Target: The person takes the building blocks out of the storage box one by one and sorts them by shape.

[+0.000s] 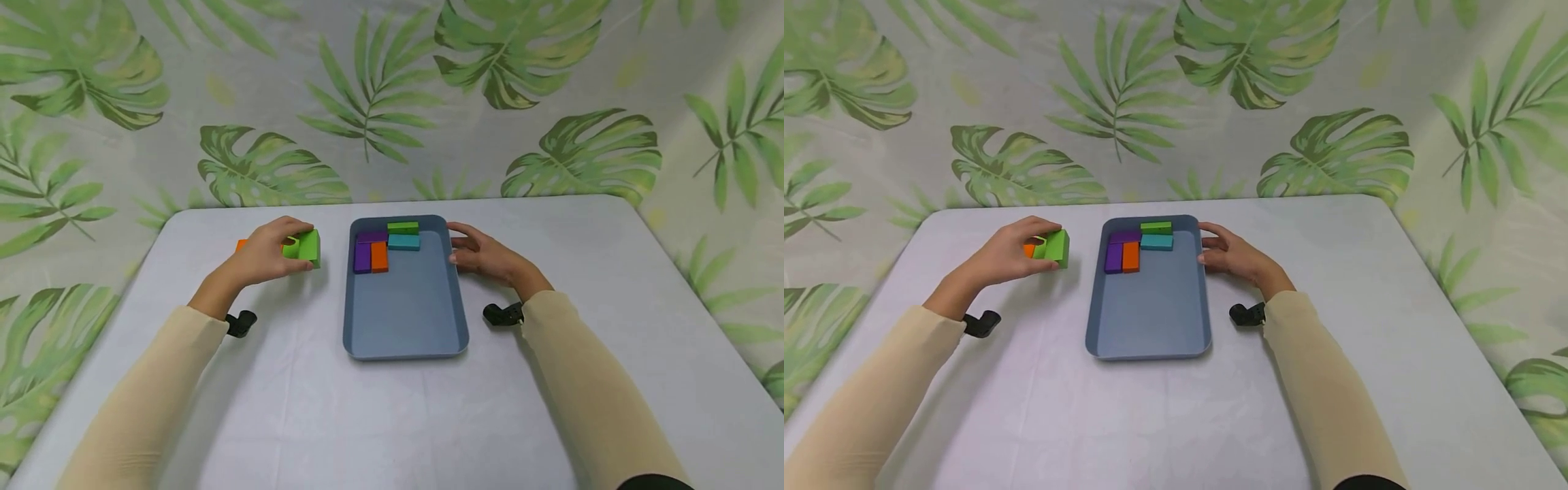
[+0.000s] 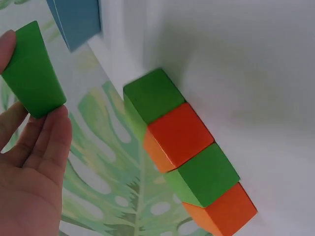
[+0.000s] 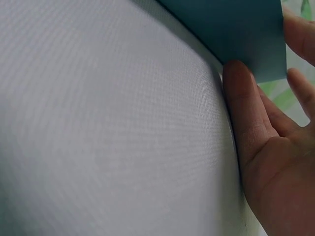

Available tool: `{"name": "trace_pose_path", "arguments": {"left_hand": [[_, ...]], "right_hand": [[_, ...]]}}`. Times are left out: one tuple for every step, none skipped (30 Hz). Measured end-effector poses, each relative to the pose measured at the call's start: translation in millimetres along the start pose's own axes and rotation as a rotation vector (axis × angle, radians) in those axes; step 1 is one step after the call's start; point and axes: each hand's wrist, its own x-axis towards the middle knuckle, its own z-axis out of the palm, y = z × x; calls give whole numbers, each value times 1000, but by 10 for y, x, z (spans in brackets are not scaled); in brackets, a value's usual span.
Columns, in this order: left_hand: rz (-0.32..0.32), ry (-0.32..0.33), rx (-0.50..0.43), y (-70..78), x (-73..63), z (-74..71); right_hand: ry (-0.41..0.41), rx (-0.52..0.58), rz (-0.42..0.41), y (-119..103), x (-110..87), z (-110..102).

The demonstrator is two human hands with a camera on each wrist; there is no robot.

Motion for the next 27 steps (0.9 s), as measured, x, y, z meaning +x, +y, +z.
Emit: {"name": "trace_pose_path", "arguments": {"left_hand": [[-6, -1, -3, -15, 33, -6], [-14, -4, -3, -31, 69, -12], [-23, -6, -2, -49, 108, -18], [-33, -8, 5, -68, 146, -24], [-43, -11, 17, -87, 186, -29], [-55, -11, 28, -105, 226, -30], [-70, -13, 40, -122, 264, -28], [-85, -14, 53, -144, 300, -22], [-102, -14, 65, -166, 328, -14], [-117, -15, 75, -186, 350, -4], [-130, -17, 81, -209, 371, 11], [-141, -18, 86, -229, 386, 26], [-151, -27, 93, -247, 399, 38], [-154, -32, 97, -262, 407, 51], [-157, -36, 99, -276, 412, 61], [-159, -41, 98, -286, 418, 67], [-162, -47, 101, -297, 424, 72], [-165, -52, 104, -305, 426, 74], [-169, -56, 107, -315, 430, 75], [-172, -56, 110, -329, 431, 79], [-178, -60, 112, -343, 434, 83], [-181, -65, 119, -358, 436, 88], [-184, -70, 129, -374, 438, 96], [-185, -73, 142, -387, 440, 106], [-185, -79, 156, -400, 443, 119], [-184, -84, 169, -410, 447, 132], [-181, -86, 179, -418, 450, 145]], "right_hand": [[0, 4, 1, 6, 0, -5], [-2, 6, 0, 11, -3, -10], [-5, 9, -3, 15, -8, -14], [-8, 11, -5, 17, -15, -18], [-10, 12, -8, 20, -22, -22], [-12, 16, -11, 23, -29, -25], [-14, 20, -15, 25, -37, -29], [-15, 20, -19, 27, -44, -33], [-18, 19, -21, 31, -48, -35], [-20, 16, -23, 34, -50, -35], [-22, 15, -24, 39, -48, -36], [-23, 14, -25, 44, -45, -38], [-23, 11, -25, 48, -43, -38], [-21, 9, -24, 50, -38, -37], [-18, 7, -23, 51, -32, -36], [-15, 3, -23, 45, -30, -33], [-12, 3, -22, 41, -27, -31], [-9, 3, -20, 34, -25, -30], [-6, 2, -19, 27, -23, -26], [-3, 1, -17, 20, -21, -22], [-1, 0, -16, 14, -19, -19], [0, -1, -17, 10, -18, -15], [-2, -3, -18, 10, -15, -12], [-1, -3, -17, 10, -12, -11], [1, -5, -16, 10, -9, -9], [1, -5, -16, 11, -7, -7], [1, -4, -16, 11, -7, -7]]}}
